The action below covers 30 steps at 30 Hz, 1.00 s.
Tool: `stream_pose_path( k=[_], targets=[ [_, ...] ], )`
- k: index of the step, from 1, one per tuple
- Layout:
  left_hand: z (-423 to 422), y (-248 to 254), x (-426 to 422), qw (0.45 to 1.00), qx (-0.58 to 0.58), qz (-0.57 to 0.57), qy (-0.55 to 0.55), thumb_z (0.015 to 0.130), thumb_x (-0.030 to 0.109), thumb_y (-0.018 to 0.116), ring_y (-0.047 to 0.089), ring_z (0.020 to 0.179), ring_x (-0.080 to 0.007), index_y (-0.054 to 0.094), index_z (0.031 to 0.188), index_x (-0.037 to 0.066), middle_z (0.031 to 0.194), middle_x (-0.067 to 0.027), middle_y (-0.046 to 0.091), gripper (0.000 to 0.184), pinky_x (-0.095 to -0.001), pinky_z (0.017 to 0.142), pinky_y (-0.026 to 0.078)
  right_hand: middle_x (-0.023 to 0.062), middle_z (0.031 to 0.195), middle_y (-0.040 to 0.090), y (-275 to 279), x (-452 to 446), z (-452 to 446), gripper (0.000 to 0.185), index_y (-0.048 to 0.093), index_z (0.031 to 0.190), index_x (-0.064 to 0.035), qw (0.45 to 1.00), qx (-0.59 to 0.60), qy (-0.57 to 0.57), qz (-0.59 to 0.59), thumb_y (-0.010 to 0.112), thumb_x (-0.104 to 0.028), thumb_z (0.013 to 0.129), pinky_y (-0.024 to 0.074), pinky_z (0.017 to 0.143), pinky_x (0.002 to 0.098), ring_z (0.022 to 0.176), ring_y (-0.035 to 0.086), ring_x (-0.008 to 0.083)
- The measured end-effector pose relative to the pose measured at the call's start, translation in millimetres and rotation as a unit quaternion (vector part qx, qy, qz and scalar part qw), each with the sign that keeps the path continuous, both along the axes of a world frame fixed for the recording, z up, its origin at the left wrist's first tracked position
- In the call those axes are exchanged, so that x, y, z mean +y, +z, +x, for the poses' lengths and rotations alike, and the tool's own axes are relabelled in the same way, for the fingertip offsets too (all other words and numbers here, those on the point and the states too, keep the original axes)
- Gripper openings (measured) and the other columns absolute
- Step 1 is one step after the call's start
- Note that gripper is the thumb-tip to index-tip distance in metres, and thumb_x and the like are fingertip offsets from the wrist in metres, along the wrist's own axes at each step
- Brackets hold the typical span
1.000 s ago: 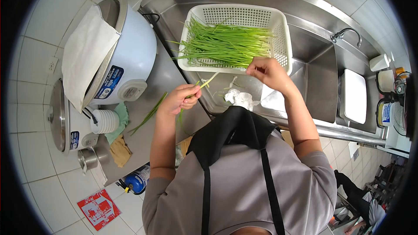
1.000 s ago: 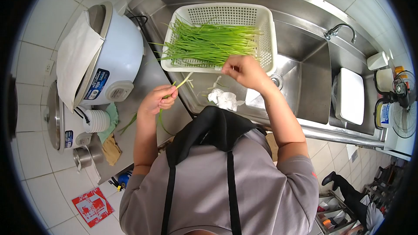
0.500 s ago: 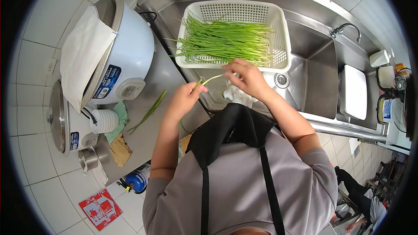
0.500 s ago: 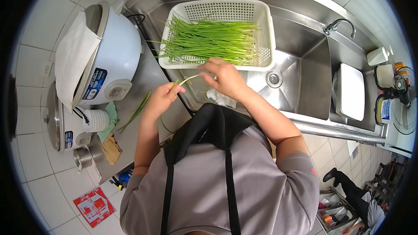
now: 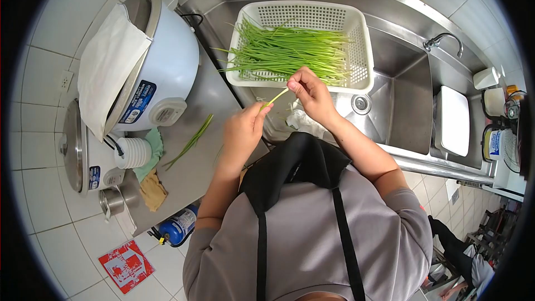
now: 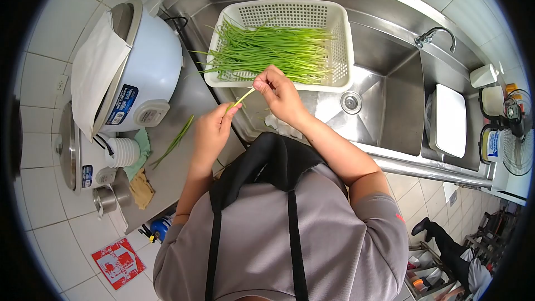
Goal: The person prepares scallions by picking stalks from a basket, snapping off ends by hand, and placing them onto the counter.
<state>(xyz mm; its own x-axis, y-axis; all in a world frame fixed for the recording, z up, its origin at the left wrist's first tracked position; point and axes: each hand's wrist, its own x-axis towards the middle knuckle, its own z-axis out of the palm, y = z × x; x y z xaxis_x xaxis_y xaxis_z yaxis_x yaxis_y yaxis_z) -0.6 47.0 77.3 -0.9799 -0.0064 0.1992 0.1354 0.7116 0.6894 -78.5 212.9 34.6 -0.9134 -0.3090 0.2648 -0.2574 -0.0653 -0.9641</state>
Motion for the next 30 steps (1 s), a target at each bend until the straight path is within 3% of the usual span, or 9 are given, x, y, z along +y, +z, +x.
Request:
stream_pose_path(
  k=[4,7,11,13,17,20,23,26,30],
  targets=[
    [-1,-8,2,0.999,0.036,0.009,-0.008,0.088,0.020,0.053,0.041,0.042,-0.0182,0.065,0.095,0.008,0.056,-0.0128,0.050,0.018,-0.0292,0.043,0.033,0.0004,0.076,0.045,-9,-2,-2,0.014,0.052,0.084,-0.0023,0.991,-0.086,0.038,-0.098,0.051,-0.015,0.090,0.0376,0.060,0.0229,0.066,0.043,0.0086],
    [1,-3,3,1.000,0.006,0.010,-0.006,0.088,0.020,0.053,0.038,0.042,-0.0159,0.065,0.095,0.007,0.054,-0.0118,0.047,0.018,-0.0284,0.043,0.032,-0.0006,0.076,0.047,-7,-2,-3,0.015,0.051,0.086,-0.0032,0.973,-0.142,0.054,-0.174,0.049,-0.017,0.092,0.0387,0.062,0.0218,0.067,0.043,0.0075],
    [1,-2,-1,0.997,-0.072,0.025,0.004,0.089,0.021,0.052,0.034,0.044,-0.0087,0.065,0.094,0.006,0.050,-0.0030,0.041,0.020,-0.0252,0.042,0.029,-0.0003,0.076,0.049,-8,3,-9,0.016,0.051,0.084,-0.0031,0.965,-0.162,0.037,-0.202,0.049,-0.017,0.092,0.0386,0.061,0.0211,0.065,0.044,0.0067],
    [2,-15,-8,0.992,-0.095,0.079,0.007,0.090,0.022,0.051,0.033,0.047,-0.0053,0.065,0.095,0.005,0.051,0.0022,0.037,0.022,-0.0235,0.042,0.027,-0.0004,0.076,0.049,-7,8,-12,0.016,0.054,0.088,-0.0022,0.974,-0.145,0.016,-0.173,0.049,-0.017,0.091,0.0396,0.059,0.0216,0.065,0.045,0.0067],
    [0,-24,-22,0.982,-0.112,0.148,0.027,0.091,0.022,0.050,0.034,0.045,-0.0064,0.065,0.097,0.007,0.049,0.0001,0.037,0.022,-0.0256,0.043,0.029,-0.0004,0.076,0.051,-6,14,-6,0.016,0.058,0.097,-0.0013,0.998,-0.050,-0.028,-0.014,0.051,-0.014,0.090,0.0413,0.057,0.0216,0.065,0.047,0.0067],
    [0,-18,-23,0.978,-0.131,0.160,0.020,0.092,0.024,0.049,0.035,0.049,-0.0045,0.065,0.098,0.006,0.051,0.0032,0.037,0.025,-0.0230,0.045,0.030,0.0009,0.081,0.054,4,7,0,0.019,0.059,0.103,0.0008,0.994,-0.098,-0.003,-0.044,0.052,-0.010,0.089,0.0428,0.062,0.0202,0.070,0.051,0.0073],
    [-1,-17,-21,0.977,-0.134,0.164,0.003,0.093,0.025,0.047,0.036,0.051,-0.0042,0.063,0.100,0.005,0.055,0.0043,0.039,0.027,-0.0206,0.048,0.030,0.0001,0.078,0.054,3,4,-3,0.013,0.062,0.093,-0.0002,0.994,-0.103,0.013,-0.021,0.057,-0.009,0.085,0.0414,0.057,0.0201,0.065,0.049,0.0064],
    [-3,-22,-19,0.974,-0.134,0.182,-0.007,0.093,0.025,0.046,0.038,0.051,-0.0047,0.063,0.101,0.006,0.056,0.0027,0.043,0.026,-0.0211,0.049,0.032,0.0008,0.082,0.055,12,2,-2,0.013,0.062,0.093,0.0001,0.992,-0.104,0.054,0.037,0.058,-0.010,0.086,0.0425,0.062,0.0202,0.070,0.051,0.0058],
    [-6,-18,-13,0.971,-0.138,0.197,-0.014,0.093,0.023,0.046,0.035,0.055,-0.0029,0.062,0.099,0.003,0.058,0.0051,0.040,0.026,-0.0190,0.050,0.029,-0.0007,0.080,0.053,11,-2,-3,0.011,0.062,0.091,-0.0013,0.995,-0.017,0.064,0.080,0.060,-0.009,0.083,0.0411,0.061,0.0204,0.068,0.048,0.0054]
  ],
)
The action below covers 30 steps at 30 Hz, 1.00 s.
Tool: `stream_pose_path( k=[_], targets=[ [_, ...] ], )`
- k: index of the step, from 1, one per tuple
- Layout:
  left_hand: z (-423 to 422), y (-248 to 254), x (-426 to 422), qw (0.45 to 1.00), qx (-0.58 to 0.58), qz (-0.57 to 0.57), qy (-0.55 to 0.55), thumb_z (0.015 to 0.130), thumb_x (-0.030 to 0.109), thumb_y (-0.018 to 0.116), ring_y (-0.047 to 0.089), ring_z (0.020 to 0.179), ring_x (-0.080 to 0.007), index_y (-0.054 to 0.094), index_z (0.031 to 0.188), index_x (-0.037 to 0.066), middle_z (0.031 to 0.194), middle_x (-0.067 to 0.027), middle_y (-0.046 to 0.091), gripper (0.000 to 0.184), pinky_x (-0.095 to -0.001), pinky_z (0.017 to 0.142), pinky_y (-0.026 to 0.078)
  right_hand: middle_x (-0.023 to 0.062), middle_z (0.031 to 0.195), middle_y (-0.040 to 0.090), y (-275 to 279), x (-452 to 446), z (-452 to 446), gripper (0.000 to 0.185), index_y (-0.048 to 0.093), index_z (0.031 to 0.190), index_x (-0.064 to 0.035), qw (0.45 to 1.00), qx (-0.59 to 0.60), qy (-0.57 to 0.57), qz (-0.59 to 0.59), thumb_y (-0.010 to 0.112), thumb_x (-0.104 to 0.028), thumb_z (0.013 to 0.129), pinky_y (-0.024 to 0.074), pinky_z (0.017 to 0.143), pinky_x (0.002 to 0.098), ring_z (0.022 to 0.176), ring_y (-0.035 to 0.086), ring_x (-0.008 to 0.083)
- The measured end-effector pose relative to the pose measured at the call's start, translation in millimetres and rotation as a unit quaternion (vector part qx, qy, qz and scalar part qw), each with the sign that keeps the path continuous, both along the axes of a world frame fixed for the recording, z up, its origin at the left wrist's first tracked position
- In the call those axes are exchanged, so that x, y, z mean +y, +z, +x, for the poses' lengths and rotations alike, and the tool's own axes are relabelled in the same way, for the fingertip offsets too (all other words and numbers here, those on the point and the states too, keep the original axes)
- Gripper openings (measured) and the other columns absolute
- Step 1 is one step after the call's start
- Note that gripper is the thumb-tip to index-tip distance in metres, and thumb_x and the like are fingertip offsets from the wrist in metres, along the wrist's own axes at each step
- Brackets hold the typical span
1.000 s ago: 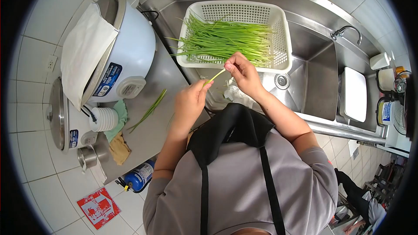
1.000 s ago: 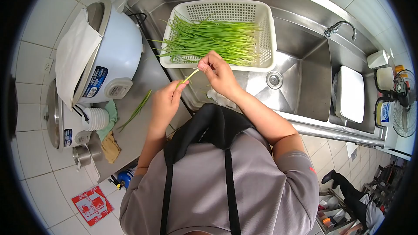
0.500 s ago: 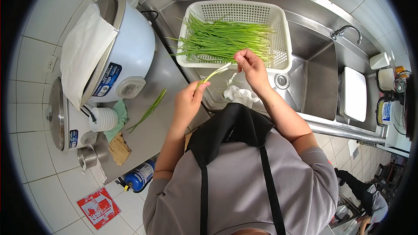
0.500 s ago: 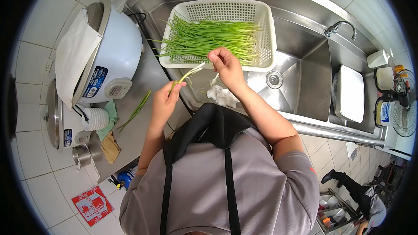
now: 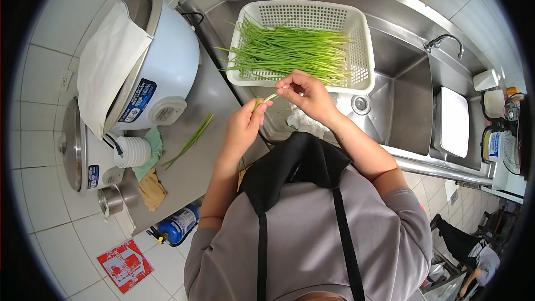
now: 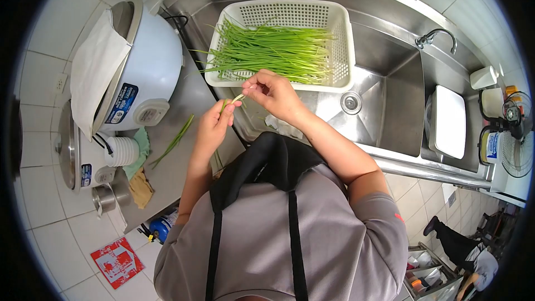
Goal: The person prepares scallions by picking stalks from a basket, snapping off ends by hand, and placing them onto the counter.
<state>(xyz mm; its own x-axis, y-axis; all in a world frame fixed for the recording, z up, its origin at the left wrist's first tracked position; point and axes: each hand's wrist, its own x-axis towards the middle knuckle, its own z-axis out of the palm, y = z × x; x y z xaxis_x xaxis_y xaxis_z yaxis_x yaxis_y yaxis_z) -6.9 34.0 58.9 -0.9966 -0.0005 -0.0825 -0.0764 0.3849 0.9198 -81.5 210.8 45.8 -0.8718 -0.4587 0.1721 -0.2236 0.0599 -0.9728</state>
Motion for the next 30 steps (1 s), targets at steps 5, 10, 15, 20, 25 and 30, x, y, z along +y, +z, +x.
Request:
stream_pose_path(
  k=[5,10,15,20,25,30],
  targets=[
    [-1,-1,-1,0.999,0.018,-0.033,-0.004,0.092,0.022,0.048,0.031,0.053,-0.0027,0.062,0.093,0.002,0.057,0.0057,0.035,0.024,-0.0197,0.047,0.025,-0.0008,0.081,0.053,6,7,-3,0.011,0.060,0.089,-0.0013,0.999,0.019,0.032,0.009,0.063,-0.006,0.079,0.0405,0.062,0.0199,0.069,0.048,0.0052],
    [0,1,-4,0.998,0.007,-0.049,-0.025,0.091,0.022,0.050,0.027,0.051,-0.0026,0.062,0.089,0.002,0.056,0.0063,0.031,0.024,-0.0205,0.046,0.023,0.0053,0.087,0.056,15,20,-5,0.016,0.053,0.096,-0.0010,0.991,0.101,0.056,0.070,0.058,-0.003,0.082,0.0450,0.067,0.0261,0.076,0.055,0.0132],
    [-2,1,-12,0.997,-0.031,-0.059,-0.038,0.090,0.022,0.050,0.039,0.051,-0.0091,0.062,0.090,0.003,0.060,-0.0068,0.051,0.023,-0.0259,0.049,0.034,0.0106,0.093,0.057,13,30,-5,0.019,0.048,0.102,-0.0019,0.982,0.122,0.077,0.121,0.053,-0.001,0.083,0.0464,0.073,0.0314,0.083,0.058,0.0219],
    [-3,0,-23,0.998,-0.040,-0.023,-0.032,0.092,0.024,0.048,0.025,0.051,-0.0021,0.061,0.088,0.003,0.056,0.0081,0.029,0.025,-0.0200,0.046,0.020,0.0119,0.088,0.058,-3,37,-8,0.016,0.051,0.096,-0.0012,0.953,0.216,0.011,0.213,0.057,-0.005,0.082,0.0465,0.068,0.0329,0.080,0.058,0.0254],
    [-8,0,-30,0.997,-0.057,0.043,-0.040,0.093,0.023,0.046,0.023,0.050,-0.0023,0.060,0.089,0.002,0.056,0.0085,0.027,0.025,-0.0197,0.046,0.020,0.0056,0.070,0.058,-16,22,-4,0.015,0.058,0.087,-0.0006,0.984,0.103,-0.030,0.142,0.063,-0.013,0.081,0.0436,0.056,0.0290,0.062,0.055,0.0172],
    [-8,1,-21,0.993,-0.064,0.074,-0.061,0.093,0.022,0.045,0.024,0.050,-0.0022,0.059,0.089,0.002,0.056,0.0081,0.028,0.025,-0.0195,0.046,0.020,0.0002,0.065,0.056,-10,6,-11,0.019,0.060,0.088,0.0000,0.987,-0.152,-0.005,-0.046,0.064,-0.018,0.081,0.0411,0.051,0.0259,0.057,0.050,0.0100]
  ],
)
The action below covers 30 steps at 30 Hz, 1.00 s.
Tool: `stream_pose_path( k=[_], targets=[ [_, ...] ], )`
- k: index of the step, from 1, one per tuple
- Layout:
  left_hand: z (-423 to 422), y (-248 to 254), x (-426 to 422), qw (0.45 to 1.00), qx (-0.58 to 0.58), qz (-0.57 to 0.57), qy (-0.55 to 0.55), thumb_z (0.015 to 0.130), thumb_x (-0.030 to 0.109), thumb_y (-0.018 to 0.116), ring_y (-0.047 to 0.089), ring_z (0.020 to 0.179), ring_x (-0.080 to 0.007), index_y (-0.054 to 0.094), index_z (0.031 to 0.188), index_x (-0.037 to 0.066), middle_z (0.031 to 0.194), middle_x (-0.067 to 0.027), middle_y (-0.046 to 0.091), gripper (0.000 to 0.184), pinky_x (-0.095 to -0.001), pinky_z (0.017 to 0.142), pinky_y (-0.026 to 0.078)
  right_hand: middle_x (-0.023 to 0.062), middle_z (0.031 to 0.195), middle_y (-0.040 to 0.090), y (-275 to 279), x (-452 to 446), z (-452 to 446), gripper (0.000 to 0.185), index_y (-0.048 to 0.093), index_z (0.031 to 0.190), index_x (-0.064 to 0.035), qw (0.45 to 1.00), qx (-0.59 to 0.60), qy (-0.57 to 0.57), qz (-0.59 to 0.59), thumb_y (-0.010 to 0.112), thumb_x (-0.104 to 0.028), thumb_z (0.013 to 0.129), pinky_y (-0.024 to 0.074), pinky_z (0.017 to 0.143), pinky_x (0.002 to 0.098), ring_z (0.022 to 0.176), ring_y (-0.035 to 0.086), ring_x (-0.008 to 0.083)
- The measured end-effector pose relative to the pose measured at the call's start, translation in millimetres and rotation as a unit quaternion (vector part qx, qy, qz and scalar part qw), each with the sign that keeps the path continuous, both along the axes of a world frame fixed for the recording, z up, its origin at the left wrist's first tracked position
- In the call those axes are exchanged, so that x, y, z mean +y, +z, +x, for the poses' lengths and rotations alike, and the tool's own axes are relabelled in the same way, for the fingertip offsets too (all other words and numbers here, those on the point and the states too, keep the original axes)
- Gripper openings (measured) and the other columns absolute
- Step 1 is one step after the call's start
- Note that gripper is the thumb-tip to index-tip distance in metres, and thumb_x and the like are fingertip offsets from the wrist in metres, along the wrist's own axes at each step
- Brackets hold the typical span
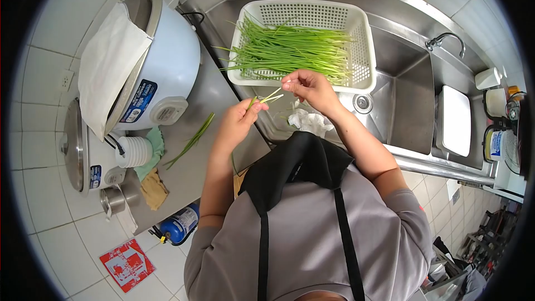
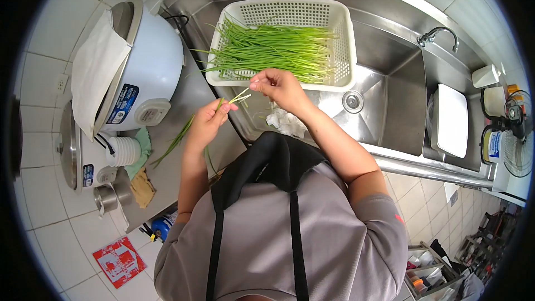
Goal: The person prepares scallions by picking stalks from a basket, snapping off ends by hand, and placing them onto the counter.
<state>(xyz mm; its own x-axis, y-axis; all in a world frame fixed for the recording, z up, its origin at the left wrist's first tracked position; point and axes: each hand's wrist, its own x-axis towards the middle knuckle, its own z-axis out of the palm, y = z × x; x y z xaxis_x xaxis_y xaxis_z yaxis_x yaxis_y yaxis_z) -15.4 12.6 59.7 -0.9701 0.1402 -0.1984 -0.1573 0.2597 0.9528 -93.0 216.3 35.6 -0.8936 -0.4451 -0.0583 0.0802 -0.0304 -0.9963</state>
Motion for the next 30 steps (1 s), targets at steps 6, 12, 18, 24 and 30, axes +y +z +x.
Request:
stream_pose_path(
  k=[6,12,18,24,30],
  targets=[
    [1,0,-4,1.000,-0.002,0.024,-0.001,0.093,0.023,0.046,0.027,0.051,-0.0022,0.059,0.089,0.002,0.055,0.0077,0.030,0.025,-0.0191,0.046,0.022,0.0048,0.067,0.056,6,5,-1,0.013,0.058,0.083,-0.0001,0.982,0.173,0.038,0.071,0.062,-0.012,0.081,0.0423,0.056,0.0286,0.061,0.053,0.0160],
    [3,-5,-9,0.999,-0.018,0.024,-0.020,0.093,0.024,0.046,0.028,0.051,-0.0028,0.059,0.088,0.002,0.055,0.0072,0.032,0.026,-0.0191,0.048,0.024,0.0132,0.078,0.057,11,14,5,0.008,0.052,0.083,-0.0003,0.912,0.357,0.036,0.200,0.058,-0.005,0.079,0.0446,0.063,0.0369,0.071,0.056,0.0301],
    [4,-8,-15,0.999,-0.027,0.027,-0.013,0.093,0.025,0.046,0.029,0.052,-0.0029,0.059,0.088,0.002,0.055,0.0069,0.033,0.027,-0.0189,0.048,0.024,0.0142,0.085,0.057,-6,19,7,0.010,0.053,0.084,-0.0004,0.869,0.396,0.048,0.293,0.055,-0.006,0.076,0.0462,0.065,0.0393,0.078,0.057,0.0322],
    [4,-7,-17,0.998,-0.026,0.046,-0.021,0.093,0.026,0.046,0.030,0.052,-0.0026,0.059,0.089,0.003,0.056,0.0067,0.033,0.027,-0.0182,0.049,0.024,0.0142,0.085,0.058,-6,16,5,0.026,0.058,0.100,-0.0017,0.903,0.336,0.040,0.264,0.054,-0.001,0.075,0.0469,0.067,0.0369,0.075,0.058,0.0292],
    [3,0,-11,0.998,-0.031,0.044,-0.028,0.093,0.025,0.046,0.030,0.053,-0.0022,0.059,0.091,0.002,0.057,0.0067,0.034,0.027,-0.0178,0.050,0.025,0.0102,0.086,0.060,-3,9,-3,0.027,0.058,0.105,-0.0012,0.936,0.305,-0.004,0.176,0.054,0.000,0.079,0.0470,0.062,0.0297,0.068,0.057,0.0214]
  ],
)
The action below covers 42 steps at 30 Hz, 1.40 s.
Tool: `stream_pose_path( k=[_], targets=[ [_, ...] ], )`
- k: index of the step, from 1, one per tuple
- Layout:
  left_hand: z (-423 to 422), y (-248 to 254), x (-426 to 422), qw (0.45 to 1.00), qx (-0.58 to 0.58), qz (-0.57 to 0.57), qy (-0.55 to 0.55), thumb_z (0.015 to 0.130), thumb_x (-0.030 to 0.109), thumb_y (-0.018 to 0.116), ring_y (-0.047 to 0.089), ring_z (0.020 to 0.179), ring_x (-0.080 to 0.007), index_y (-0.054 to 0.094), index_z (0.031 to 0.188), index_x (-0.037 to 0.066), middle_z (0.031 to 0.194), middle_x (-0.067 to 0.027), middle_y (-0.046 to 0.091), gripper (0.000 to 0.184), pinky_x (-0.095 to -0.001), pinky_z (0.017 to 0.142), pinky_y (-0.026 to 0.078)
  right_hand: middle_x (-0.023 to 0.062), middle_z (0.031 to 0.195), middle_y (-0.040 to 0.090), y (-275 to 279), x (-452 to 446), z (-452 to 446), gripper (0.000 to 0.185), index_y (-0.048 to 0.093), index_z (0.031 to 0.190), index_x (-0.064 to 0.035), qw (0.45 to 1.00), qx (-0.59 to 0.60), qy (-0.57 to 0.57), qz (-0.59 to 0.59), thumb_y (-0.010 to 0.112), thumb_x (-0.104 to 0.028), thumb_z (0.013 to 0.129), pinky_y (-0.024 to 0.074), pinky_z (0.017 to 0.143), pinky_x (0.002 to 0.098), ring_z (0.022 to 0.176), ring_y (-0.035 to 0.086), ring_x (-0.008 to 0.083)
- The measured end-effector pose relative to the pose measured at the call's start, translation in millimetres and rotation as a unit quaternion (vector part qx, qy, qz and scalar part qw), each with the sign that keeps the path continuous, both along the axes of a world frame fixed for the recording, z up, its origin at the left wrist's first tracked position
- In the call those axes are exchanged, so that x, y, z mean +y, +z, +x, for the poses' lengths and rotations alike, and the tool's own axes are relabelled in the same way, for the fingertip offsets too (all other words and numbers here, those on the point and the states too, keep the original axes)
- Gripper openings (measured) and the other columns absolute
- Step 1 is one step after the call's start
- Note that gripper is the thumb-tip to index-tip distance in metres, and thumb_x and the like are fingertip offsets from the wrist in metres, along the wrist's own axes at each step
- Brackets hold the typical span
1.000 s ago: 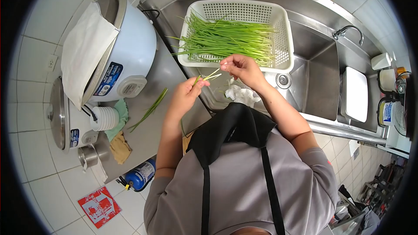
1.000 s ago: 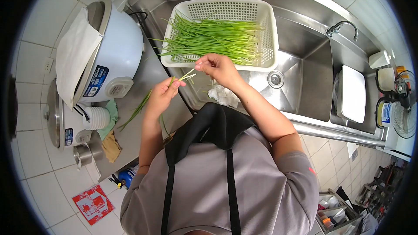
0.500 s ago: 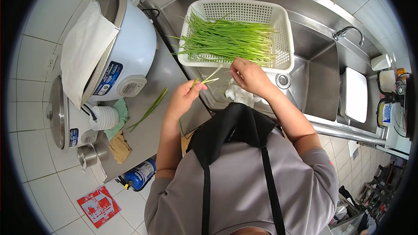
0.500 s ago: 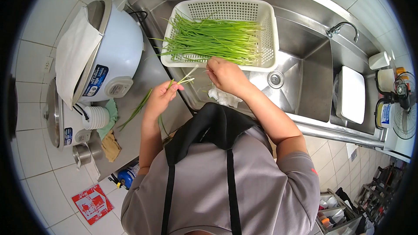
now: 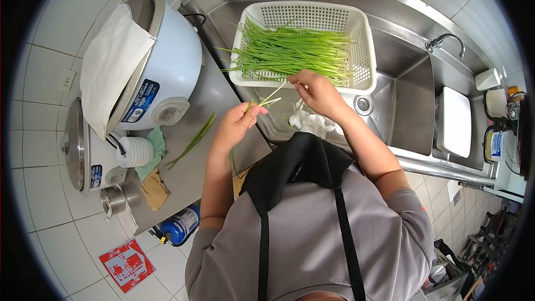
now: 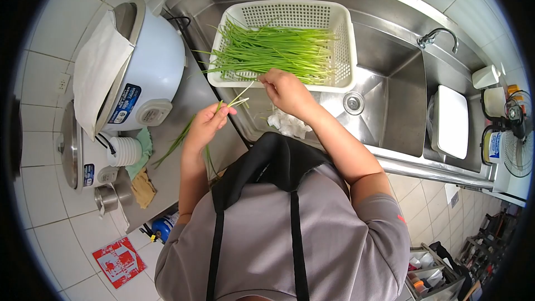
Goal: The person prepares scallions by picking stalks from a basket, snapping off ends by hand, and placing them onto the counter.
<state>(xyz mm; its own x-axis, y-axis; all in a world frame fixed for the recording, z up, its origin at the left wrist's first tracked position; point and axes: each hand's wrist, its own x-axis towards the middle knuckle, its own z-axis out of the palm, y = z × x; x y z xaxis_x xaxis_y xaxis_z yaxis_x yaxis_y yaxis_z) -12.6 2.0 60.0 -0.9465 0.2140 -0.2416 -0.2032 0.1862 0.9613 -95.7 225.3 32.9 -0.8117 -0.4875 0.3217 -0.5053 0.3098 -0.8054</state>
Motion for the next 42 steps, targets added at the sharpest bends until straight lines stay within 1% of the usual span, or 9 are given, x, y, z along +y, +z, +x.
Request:
stream_pose_path(
  k=[2,8,11,17,22,27,34,37,42],
  targets=[
    [-1,0,0,1.000,0.001,0.007,-0.002,0.093,0.025,0.046,0.031,0.054,-0.0022,0.059,0.092,0.002,0.057,0.0067,0.035,0.027,-0.0176,0.050,0.025,0.0072,0.085,0.060,1,1,-1,0.023,0.058,0.105,-0.0003,0.998,0.001,0.016,0.054,0.054,-0.001,0.082,0.0470,0.061,0.0271,0.068,0.057,0.0177],
    [-3,-6,3,1.000,0.004,0.018,-0.007,0.094,0.027,0.044,0.033,0.054,-0.0033,0.059,0.096,0.002,0.059,0.0058,0.036,0.029,-0.0183,0.049,0.027,0.0025,0.073,0.059,14,-12,4,0.014,0.060,0.093,0.0027,0.937,-0.264,0.022,-0.226,0.054,-0.008,0.086,0.0454,0.055,0.0234,0.063,0.054,0.0075],
    [-6,5,7,0.999,-0.037,0.021,-0.008,0.094,0.027,0.043,0.038,0.055,-0.0026,0.058,0.101,0.003,0.062,0.0049,0.042,0.029,-0.0165,0.051,0.031,0.0006,0.075,0.057,20,-14,8,0.013,0.061,0.094,-0.0003,0.947,-0.268,0.033,-0.174,0.057,-0.010,0.086,0.0461,0.056,0.0213,0.066,0.054,0.0068],
    [-11,2,3,0.996,-0.051,0.070,-0.023,0.095,0.030,0.041,0.044,0.056,-0.0057,0.054,0.103,0.002,0.066,0.0014,0.047,0.032,-0.0194,0.057,0.043,0.0064,0.074,0.059,33,-24,5,0.009,0.061,0.089,-0.0008,0.992,0.031,-0.039,-0.115,0.059,-0.002,0.080,0.0439,0.053,0.0256,0.059,0.054,0.0126],
    [-20,-4,-13,0.986,-0.079,0.122,-0.083,0.095,0.031,0.040,0.051,0.062,-0.0094,0.052,0.094,0.004,0.068,-0.0015,0.050,0.030,-0.0233,0.062,0.046,0.0051,0.076,0.058,55,-20,3,0.015,0.054,0.096,-0.0015,0.986,-0.007,-0.039,-0.162,0.056,-0.001,0.082,0.0450,0.060,0.0240,0.064,0.054,0.0117],
    [-29,-24,-30,0.986,-0.076,0.147,0.018,0.094,0.030,0.042,0.054,0.066,-0.0118,0.052,0.094,0.002,0.073,-0.0040,0.054,0.030,-0.0269,0.065,0.047,0.0008,0.081,0.051,83,3,3,0.021,0.046,0.103,-0.0025,0.929,-0.075,-0.023,-0.363,0.053,0.003,0.083,0.0432,0.068,0.0205,0.076,0.052,0.0075],
    [-31,16,14,0.972,-0.066,0.219,0.051,0.094,0.028,0.043,0.051,0.065,-0.0101,0.052,0.095,-0.002,0.073,-0.0026,0.053,0.031,-0.0275,0.069,0.047,0.0041,0.069,0.052,62,-36,11,0.032,0.048,0.107,-0.0059,0.992,0.044,0.004,-0.115,0.060,0.000,0.077,0.0437,0.055,0.0275,0.061,0.054,0.0153],
    [-29,15,2,0.980,-0.042,0.196,0.010,0.094,0.027,0.044,0.045,0.060,-0.0085,0.053,0.093,0.001,0.070,0.0011,0.049,0.028,-0.0262,0.067,0.046,0.0070,0.075,0.054,57,-47,11,0.034,0.049,0.107,-0.0062,0.990,0.087,-0.024,-0.109,0.064,-0.007,0.076,0.0437,0.054,0.0286,0.059,0.053,0.0185],
    [15,83,-64,0.969,0.070,-0.197,0.130,0.092,0.030,0.047,0.039,0.056,-0.0088,0.055,0.087,0.004,0.063,0.0032,0.044,0.027,-0.0248,0.057,0.038,0.0059,0.084,0.055,57,-26,-1,0.026,0.054,0.101,-0.0036,0.987,0.076,-0.062,-0.126,0.065,-0.008,0.077,0.0427,0.053,0.0249,0.060,0.051,0.0128]
  ],
)
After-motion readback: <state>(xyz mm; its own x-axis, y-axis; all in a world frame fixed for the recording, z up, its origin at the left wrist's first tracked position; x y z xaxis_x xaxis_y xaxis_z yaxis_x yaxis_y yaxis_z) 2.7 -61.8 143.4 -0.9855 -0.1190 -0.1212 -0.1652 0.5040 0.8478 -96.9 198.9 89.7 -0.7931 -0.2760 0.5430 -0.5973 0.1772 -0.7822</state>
